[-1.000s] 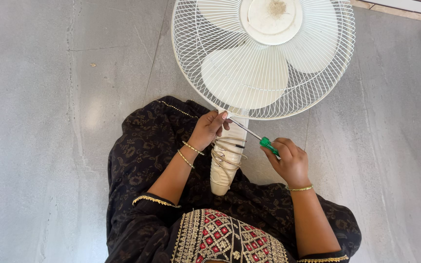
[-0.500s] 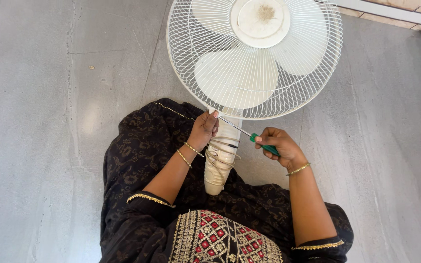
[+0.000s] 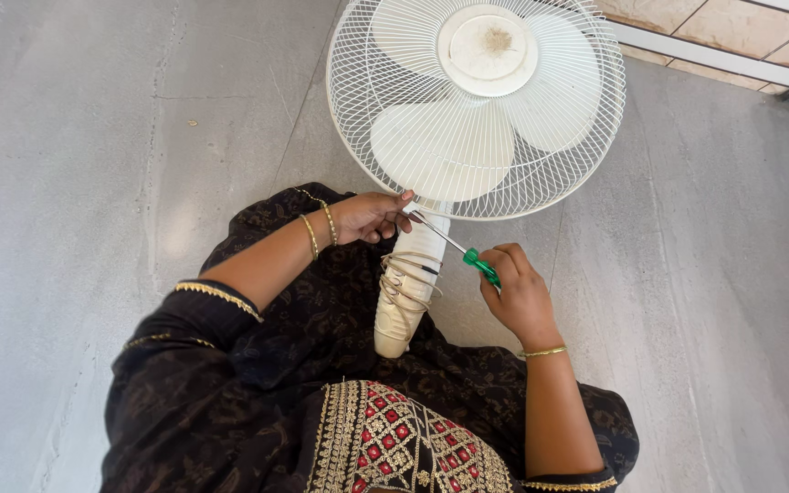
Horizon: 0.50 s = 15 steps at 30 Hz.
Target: The person sits on the floor and works on a white electric fan, using a green screwdriver to tighten screws on the fan's neck and base. They manipulate the fan's power cord and adjust the fan head while seated.
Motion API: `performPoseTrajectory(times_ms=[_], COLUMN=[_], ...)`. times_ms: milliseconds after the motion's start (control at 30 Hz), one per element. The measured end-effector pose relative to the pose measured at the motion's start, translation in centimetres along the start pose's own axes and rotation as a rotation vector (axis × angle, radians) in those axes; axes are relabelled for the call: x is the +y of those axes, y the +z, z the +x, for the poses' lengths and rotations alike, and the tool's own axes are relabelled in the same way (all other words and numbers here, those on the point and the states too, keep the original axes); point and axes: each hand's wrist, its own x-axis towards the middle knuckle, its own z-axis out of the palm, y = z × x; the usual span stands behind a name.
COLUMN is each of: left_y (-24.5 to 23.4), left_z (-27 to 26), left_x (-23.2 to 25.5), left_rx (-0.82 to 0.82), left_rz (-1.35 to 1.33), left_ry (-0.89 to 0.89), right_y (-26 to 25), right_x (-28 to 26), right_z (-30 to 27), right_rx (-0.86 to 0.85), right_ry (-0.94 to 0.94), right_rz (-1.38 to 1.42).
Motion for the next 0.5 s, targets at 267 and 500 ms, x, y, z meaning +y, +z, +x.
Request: performPoseTrajectory(times_ms=[267, 500], left_y=[0.3, -0.5], left_z=[0.1, 0.3], left_x=[-0.3, -0.2], left_rx=[0.051, 0.028], left_rz=[0.031, -0.004], left_ry=[-0.162, -0.223], right_y=[1.2, 1.1], right_x=[0.9, 1.4], right_z=[0.3, 0.8], right_rx=[0.270, 0.101], right_ry=[-0.115, 0.085], right_rz=[-0.044, 0.343])
